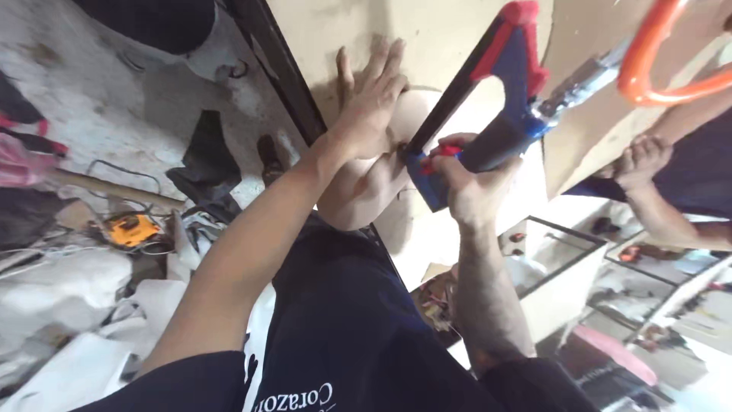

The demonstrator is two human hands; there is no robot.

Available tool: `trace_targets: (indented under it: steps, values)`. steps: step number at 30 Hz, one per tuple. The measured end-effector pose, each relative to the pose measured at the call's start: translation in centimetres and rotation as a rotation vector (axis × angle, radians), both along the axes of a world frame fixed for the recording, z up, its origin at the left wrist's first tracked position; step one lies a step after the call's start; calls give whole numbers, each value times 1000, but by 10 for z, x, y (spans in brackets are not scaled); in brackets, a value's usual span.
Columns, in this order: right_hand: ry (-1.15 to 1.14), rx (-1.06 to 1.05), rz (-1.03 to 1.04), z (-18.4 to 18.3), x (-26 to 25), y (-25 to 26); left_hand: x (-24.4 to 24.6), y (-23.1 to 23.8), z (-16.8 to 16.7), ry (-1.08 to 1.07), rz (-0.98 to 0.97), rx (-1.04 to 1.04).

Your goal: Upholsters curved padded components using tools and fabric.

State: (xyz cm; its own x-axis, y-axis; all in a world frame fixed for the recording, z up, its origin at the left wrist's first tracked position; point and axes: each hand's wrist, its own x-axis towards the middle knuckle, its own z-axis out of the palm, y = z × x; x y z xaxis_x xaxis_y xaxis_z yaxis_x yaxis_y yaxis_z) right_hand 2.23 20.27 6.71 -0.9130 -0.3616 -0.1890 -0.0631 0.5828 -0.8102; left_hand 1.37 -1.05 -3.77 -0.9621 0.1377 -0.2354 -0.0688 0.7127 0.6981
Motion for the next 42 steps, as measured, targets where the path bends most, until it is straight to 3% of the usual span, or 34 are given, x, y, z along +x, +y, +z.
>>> trace_targets:
  steps: [7,13,19,24,30,37,42]
  values:
    - [28,215,-35,11,-11,-36,4,-5,-11,41,-69,63]
    - [95,68,-62,-8,9,-25,4,-8,-5,-4,-88,85]
    - [57,199,-19,12,14,-35,11,-8,-9,20,-90,133]
    - [84,230,-32,4,2,-42,10,-5,-11,-11,-62,135]
    - [181,75,-51,-14,20,-22,15,-10,-1,-7,-156,111]
    - [197,149,2,-10,30,-13,18,-9,-3,58,-141,14]
    - [235,-38,25,-20,17,-1,13,-7,-4,57,-141,-65]
